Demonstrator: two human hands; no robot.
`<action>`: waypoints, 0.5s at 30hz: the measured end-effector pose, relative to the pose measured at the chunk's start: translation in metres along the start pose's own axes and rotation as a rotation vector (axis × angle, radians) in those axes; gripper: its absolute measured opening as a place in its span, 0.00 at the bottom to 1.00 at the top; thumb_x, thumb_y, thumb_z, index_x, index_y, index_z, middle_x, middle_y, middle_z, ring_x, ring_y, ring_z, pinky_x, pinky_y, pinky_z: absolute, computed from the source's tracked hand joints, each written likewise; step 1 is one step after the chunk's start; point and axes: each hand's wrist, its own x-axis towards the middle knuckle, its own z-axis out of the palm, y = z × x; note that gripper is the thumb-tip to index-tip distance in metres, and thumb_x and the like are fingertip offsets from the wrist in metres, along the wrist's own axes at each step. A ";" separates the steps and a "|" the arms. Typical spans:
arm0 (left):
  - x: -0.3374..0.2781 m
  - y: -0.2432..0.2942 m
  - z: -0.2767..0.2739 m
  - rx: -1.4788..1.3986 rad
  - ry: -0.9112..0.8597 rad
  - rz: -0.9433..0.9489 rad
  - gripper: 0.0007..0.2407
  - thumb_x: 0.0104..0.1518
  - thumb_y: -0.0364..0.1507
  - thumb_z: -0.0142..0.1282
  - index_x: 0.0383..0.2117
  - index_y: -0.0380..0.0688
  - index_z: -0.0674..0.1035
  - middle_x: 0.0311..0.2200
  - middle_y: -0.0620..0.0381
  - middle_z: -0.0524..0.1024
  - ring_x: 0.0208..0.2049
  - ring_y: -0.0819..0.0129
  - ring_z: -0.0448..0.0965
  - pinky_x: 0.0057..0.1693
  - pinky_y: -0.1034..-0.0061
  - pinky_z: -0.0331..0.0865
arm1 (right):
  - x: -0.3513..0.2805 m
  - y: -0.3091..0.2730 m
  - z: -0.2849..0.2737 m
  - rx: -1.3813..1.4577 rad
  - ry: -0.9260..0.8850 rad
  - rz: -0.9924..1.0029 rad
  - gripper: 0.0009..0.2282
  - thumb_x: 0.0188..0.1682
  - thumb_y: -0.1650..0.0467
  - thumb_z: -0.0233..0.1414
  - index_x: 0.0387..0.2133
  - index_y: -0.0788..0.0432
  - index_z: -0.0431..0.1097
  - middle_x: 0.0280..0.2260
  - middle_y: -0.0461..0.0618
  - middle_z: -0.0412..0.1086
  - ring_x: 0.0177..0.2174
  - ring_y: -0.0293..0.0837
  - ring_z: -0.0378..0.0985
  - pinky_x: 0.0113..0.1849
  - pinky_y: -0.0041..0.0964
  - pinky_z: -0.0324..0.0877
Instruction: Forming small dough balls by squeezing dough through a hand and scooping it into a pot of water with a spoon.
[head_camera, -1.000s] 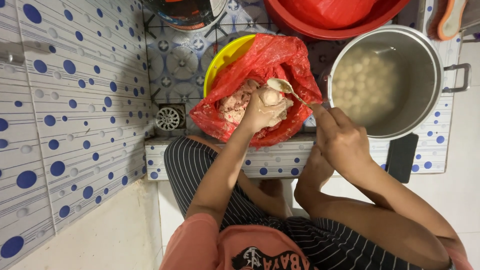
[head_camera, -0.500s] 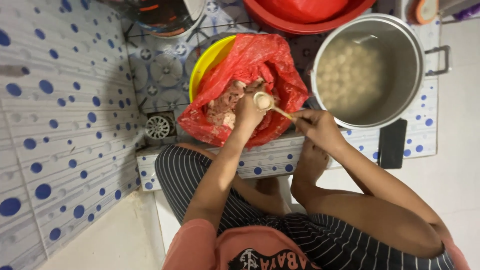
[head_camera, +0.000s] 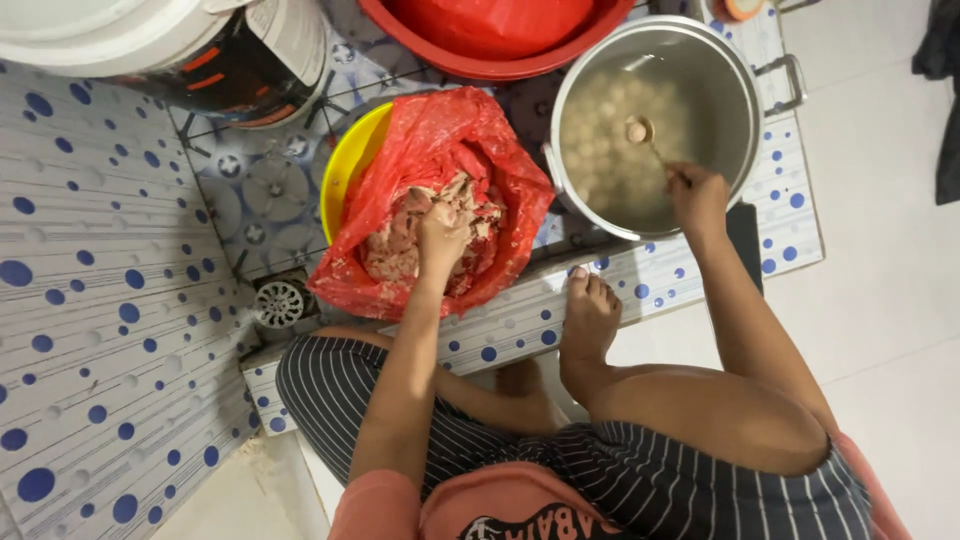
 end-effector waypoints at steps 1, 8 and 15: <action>-0.005 0.010 -0.012 0.069 -0.027 -0.012 0.07 0.48 0.28 0.65 0.25 0.40 0.77 0.16 0.45 0.77 0.22 0.56 0.81 0.29 0.68 0.72 | 0.012 0.022 0.010 0.068 0.033 0.062 0.08 0.54 0.76 0.57 0.45 0.60 0.80 0.28 0.57 0.77 0.29 0.53 0.81 0.32 0.44 0.74; -0.025 0.022 -0.049 0.916 -0.435 -0.142 0.43 0.44 0.26 0.73 0.68 0.45 0.56 0.51 0.38 0.77 0.58 0.39 0.73 0.57 0.42 0.72 | 0.019 -0.022 -0.031 0.405 0.140 0.160 0.07 0.60 0.75 0.54 0.49 0.64 0.76 0.27 0.51 0.75 0.23 0.35 0.73 0.23 0.29 0.70; -0.004 0.026 -0.063 1.126 -0.494 -0.230 0.30 0.51 0.31 0.66 0.62 0.38 0.67 0.53 0.32 0.75 0.58 0.36 0.74 0.59 0.45 0.70 | -0.006 -0.047 -0.045 0.626 0.096 0.172 0.08 0.60 0.76 0.53 0.49 0.68 0.74 0.27 0.52 0.74 0.20 0.32 0.71 0.21 0.25 0.68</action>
